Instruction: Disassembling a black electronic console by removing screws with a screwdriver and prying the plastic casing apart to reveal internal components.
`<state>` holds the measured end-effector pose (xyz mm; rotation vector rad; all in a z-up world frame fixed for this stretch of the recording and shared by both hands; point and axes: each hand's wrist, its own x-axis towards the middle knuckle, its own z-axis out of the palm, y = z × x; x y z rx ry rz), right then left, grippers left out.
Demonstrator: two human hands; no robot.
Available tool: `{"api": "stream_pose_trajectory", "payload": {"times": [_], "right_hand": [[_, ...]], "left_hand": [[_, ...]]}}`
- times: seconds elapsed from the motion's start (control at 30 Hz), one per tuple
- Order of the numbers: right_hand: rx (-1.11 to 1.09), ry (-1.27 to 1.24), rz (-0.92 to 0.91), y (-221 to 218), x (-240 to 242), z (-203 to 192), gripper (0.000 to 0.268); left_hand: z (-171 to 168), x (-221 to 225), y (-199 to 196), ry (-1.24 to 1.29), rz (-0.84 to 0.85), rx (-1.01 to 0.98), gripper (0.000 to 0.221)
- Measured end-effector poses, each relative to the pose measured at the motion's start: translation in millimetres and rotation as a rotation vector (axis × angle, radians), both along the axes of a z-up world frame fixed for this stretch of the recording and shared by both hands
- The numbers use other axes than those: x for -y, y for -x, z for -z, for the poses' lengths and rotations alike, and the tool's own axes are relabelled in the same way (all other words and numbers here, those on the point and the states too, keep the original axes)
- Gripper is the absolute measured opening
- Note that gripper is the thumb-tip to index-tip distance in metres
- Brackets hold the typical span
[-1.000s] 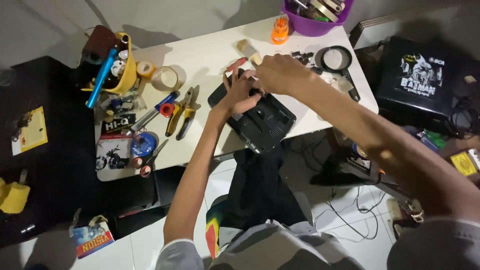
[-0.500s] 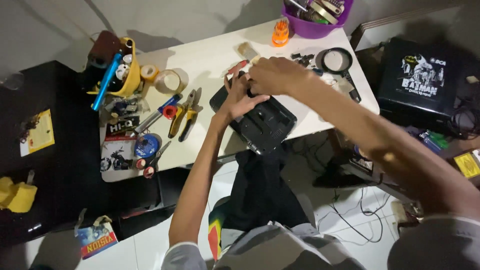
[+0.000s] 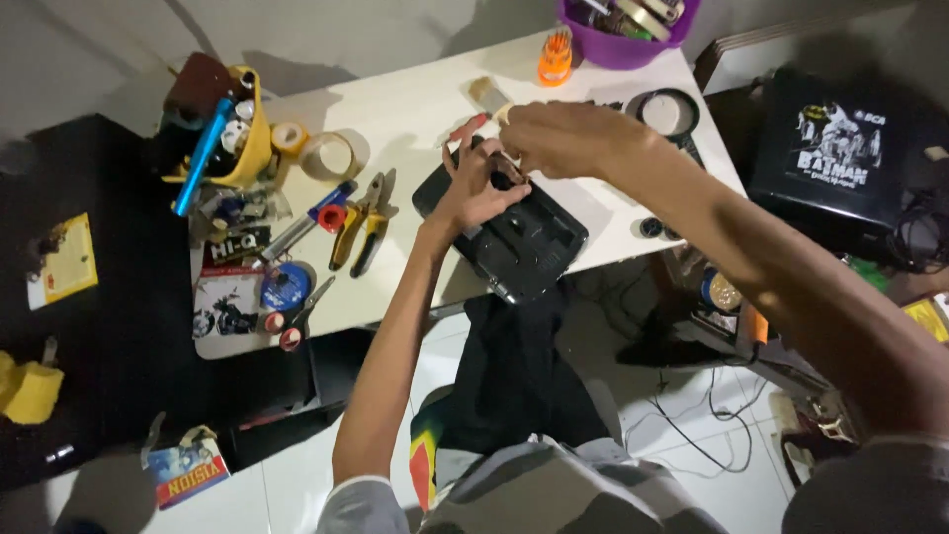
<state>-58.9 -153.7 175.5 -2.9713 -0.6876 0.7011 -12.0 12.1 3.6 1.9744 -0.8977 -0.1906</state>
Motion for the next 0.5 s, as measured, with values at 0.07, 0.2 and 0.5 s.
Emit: {"api": "stream_pose_trajectory", "payload": {"times": [0.07, 0.2, 0.5], "right_hand": [[0.023, -0.009, -0.017, -5.8, 7.0, 18.3, 0.022], [-0.035, 0.008, 0.167, 1.9, -17.4, 3.0, 0.047], [0.074, 0.049, 0.031, -9.6, -1.2, 27.1, 0.010]], "left_hand": [[-7.2, 5.5, 0.3, -0.087, -0.031, -0.029, 0.016], [-5.9, 7.3, -2.6, -0.159, -0.042, 0.012, 0.017], [-26.3, 12.0, 6.6, -0.207, -0.094, -0.079, 0.021]]}}
